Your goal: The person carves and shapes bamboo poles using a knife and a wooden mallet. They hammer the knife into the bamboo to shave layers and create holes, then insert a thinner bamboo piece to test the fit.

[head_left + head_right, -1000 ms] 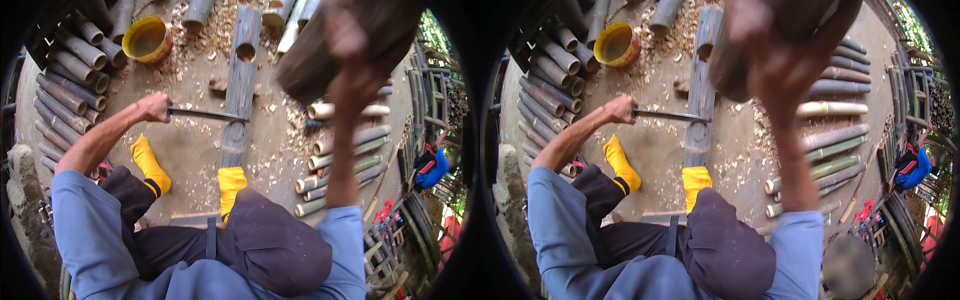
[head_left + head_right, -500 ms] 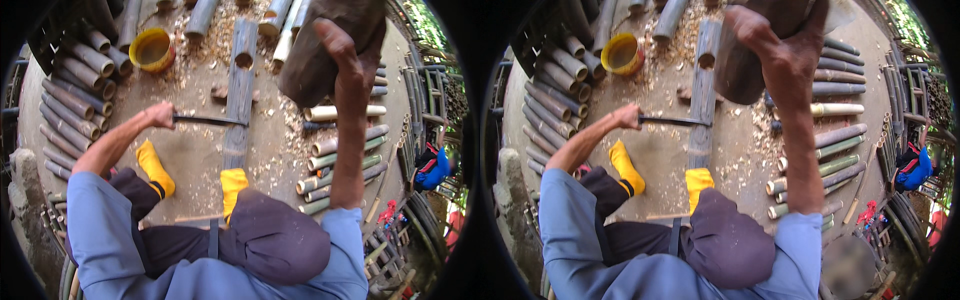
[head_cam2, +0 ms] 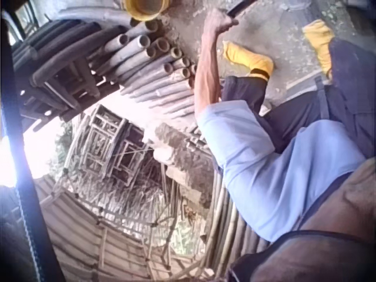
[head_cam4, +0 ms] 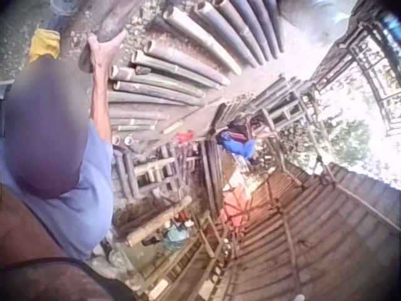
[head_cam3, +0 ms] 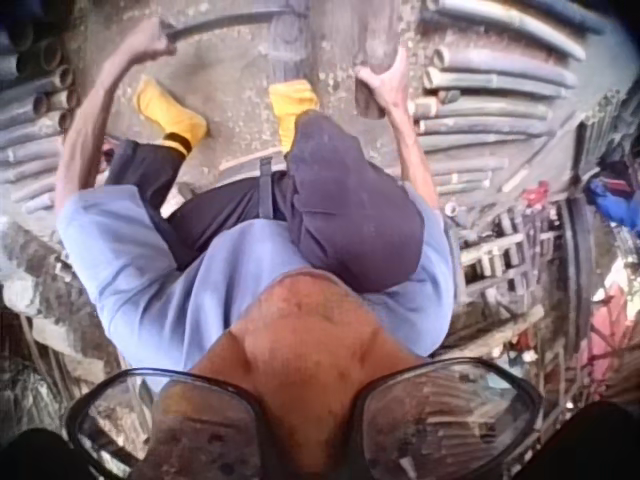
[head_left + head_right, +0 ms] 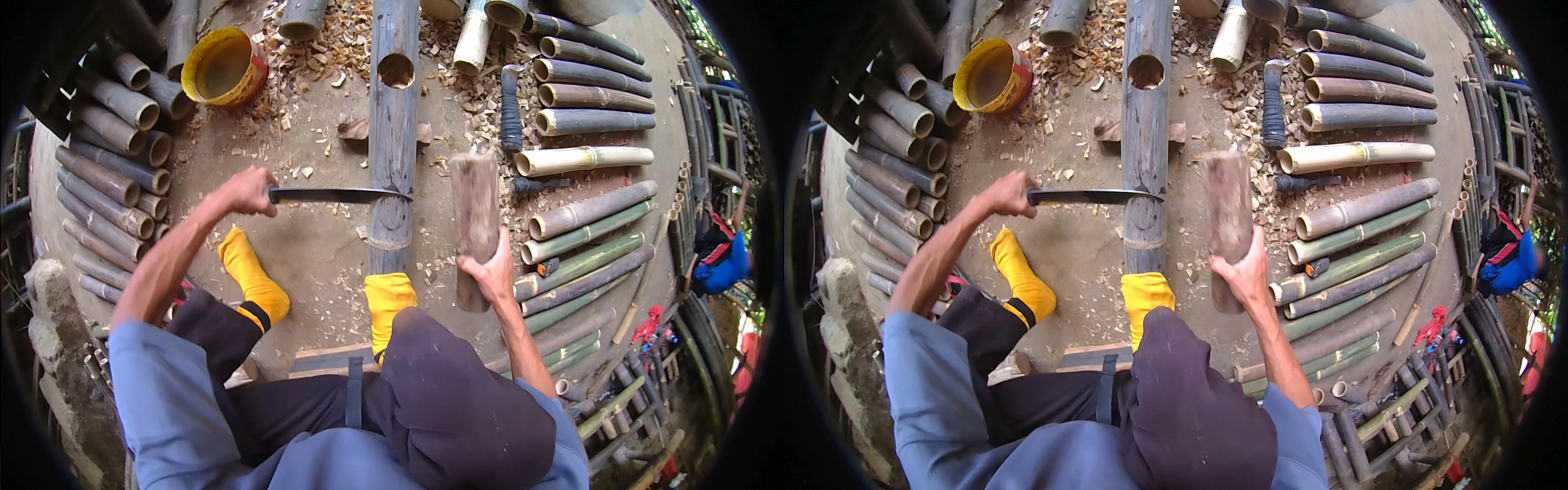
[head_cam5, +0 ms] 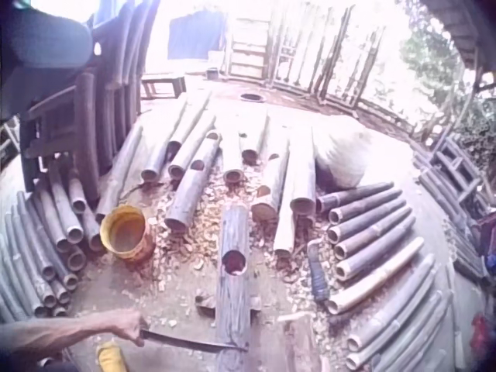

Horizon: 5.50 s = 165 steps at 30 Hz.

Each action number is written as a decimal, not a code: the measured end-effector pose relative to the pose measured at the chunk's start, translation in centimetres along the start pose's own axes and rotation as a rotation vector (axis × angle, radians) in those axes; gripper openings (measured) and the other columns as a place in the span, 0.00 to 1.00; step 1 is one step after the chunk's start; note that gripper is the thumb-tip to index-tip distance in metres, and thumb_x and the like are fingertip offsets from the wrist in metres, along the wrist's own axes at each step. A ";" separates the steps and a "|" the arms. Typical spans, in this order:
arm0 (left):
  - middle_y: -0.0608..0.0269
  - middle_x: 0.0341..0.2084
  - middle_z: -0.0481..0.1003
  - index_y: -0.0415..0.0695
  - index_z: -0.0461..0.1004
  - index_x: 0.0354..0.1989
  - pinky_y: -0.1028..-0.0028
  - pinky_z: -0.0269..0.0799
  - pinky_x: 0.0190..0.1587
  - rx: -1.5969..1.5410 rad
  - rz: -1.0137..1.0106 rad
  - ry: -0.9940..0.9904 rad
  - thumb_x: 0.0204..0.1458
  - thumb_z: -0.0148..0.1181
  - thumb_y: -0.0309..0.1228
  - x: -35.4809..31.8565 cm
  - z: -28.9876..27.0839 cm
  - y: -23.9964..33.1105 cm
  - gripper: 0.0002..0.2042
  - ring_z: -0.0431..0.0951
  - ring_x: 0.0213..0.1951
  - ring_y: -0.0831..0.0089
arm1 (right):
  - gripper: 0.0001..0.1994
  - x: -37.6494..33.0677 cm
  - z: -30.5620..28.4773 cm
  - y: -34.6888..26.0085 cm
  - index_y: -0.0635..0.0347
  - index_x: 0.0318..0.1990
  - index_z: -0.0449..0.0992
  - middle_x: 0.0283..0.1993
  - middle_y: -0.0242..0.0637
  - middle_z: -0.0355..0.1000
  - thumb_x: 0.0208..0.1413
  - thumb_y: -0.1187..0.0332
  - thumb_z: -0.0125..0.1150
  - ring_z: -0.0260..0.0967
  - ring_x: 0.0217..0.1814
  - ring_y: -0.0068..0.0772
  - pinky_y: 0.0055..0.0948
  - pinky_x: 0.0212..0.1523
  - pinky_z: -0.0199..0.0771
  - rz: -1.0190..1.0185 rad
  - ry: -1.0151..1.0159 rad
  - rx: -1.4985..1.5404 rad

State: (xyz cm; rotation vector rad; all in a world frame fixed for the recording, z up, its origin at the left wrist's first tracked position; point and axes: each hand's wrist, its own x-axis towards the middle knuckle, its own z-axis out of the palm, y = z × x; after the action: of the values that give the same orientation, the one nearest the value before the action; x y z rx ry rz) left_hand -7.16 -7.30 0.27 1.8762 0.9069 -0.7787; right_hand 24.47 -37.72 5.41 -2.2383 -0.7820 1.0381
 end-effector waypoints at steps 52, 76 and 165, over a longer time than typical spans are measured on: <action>0.51 0.24 0.71 0.41 0.62 0.29 0.56 0.68 0.30 0.473 0.264 0.404 0.32 0.58 0.23 -2.9 4.9 0.6 0.14 0.73 0.30 0.48 | 0.32 -2.3 0.0 -5.7 0.60 0.53 0.62 0.33 0.44 0.69 0.36 0.67 0.68 0.71 0.31 0.47 0.38 0.27 0.74 -1.386 -0.678 -0.550; 0.54 0.21 0.70 0.43 0.64 0.26 0.57 0.68 0.29 0.514 0.293 0.531 0.35 0.59 0.25 -1.4 5.2 0.2 0.10 0.73 0.27 0.51 | 0.26 2.2 1.7 -6.8 0.60 0.48 0.64 0.30 0.44 0.70 0.39 0.66 0.67 0.72 0.31 0.41 0.36 0.25 0.73 -1.246 -0.782 -0.702; 0.60 0.23 0.71 0.44 0.69 0.29 0.64 0.70 0.35 0.320 0.350 0.936 0.34 0.62 0.28 -2.4 6.6 1.0 0.12 0.74 0.29 0.61 | 0.49 0.7 -0.9 -1.9 0.57 0.68 0.44 0.65 0.49 0.54 0.37 0.63 0.67 0.56 0.64 0.43 0.37 0.64 0.55 -0.249 0.067 0.115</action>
State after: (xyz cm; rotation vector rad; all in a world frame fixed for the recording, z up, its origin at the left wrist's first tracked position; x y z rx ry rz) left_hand -8.61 -14.18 -0.11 2.6431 0.9729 0.2422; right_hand 25.07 -36.20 6.88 -2.0083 -0.9200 0.8620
